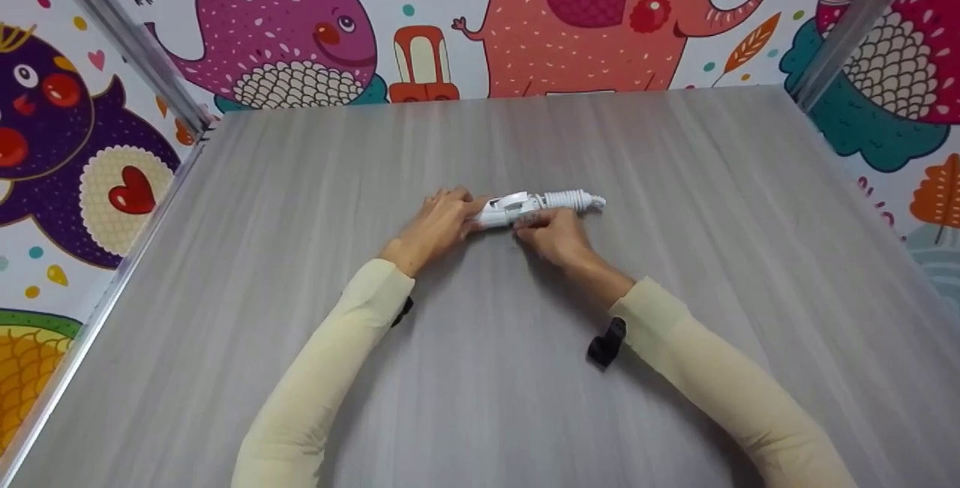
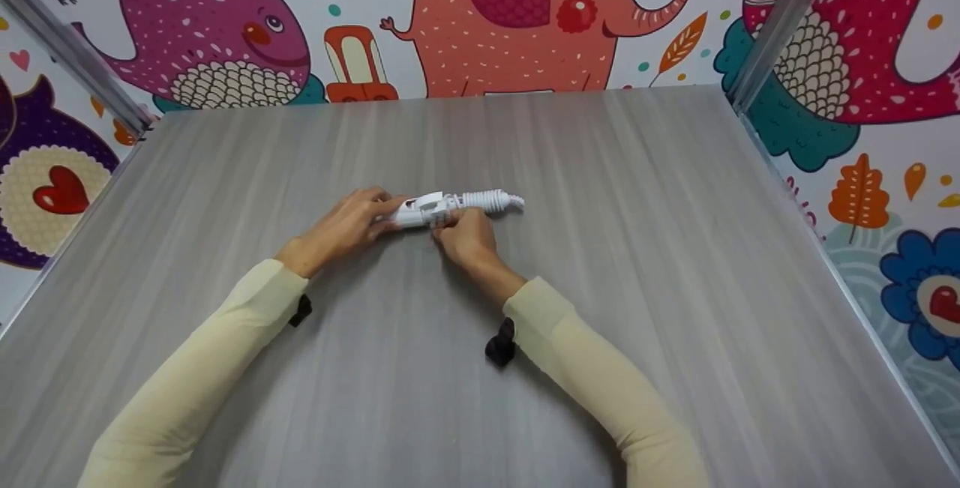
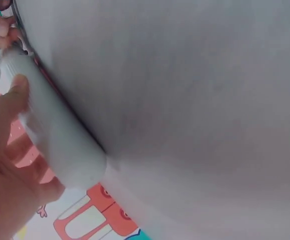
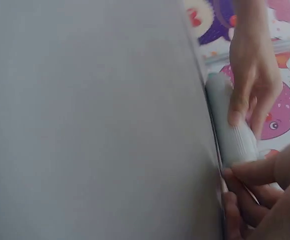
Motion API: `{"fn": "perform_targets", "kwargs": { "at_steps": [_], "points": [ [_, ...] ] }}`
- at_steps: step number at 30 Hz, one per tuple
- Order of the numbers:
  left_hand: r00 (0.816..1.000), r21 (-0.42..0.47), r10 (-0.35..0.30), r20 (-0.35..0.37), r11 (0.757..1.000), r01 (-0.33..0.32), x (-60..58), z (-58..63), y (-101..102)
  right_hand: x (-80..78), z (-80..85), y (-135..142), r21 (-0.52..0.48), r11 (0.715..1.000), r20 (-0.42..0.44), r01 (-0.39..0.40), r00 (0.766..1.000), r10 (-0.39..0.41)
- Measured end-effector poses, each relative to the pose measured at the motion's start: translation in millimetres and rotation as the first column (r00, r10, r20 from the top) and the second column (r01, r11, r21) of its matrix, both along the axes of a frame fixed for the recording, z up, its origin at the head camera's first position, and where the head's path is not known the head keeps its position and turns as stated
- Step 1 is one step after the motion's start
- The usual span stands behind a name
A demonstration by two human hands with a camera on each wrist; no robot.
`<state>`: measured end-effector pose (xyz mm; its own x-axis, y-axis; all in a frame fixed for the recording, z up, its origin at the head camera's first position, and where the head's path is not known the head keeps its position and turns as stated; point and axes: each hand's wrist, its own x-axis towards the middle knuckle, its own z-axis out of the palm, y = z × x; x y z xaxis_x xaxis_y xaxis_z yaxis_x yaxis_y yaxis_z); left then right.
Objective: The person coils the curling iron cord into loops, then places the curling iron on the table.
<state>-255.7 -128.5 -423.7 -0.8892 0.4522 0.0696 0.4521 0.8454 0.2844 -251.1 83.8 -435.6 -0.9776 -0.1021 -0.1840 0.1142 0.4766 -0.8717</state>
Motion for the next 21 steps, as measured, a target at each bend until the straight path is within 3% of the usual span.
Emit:
{"fn": "perform_targets", "kwargs": {
  "at_steps": [3, 7, 13, 21],
  "points": [
    [1.000, 0.002, -0.007, 0.007, 1.000, 0.007, -0.2, 0.0, 3.2, 0.6, 1.0, -0.1, 0.048, 0.999, -0.001, -0.006, 1.000, 0.006],
    [1.000, -0.009, 0.011, 0.015, 1.000, -0.011, 0.7, 1.0, 2.6, 0.5, 6.9, 1.3, 0.167, 0.983, -0.011, -0.080, 0.996, 0.083],
    [1.000, -0.010, 0.009, 0.030, 1.000, -0.008, 1.0, 2.0, -0.3, 1.0, 13.6, 4.8, 0.236, 0.961, -0.004, -0.146, 0.989, 0.151],
    [0.997, -0.015, 0.019, 0.076, 1.000, -0.018, 2.7, 6.4, -6.2, 2.9, 30.8, 20.0, 0.423, 0.872, 0.006, -0.245, 0.964, 0.268]
  ]
}}
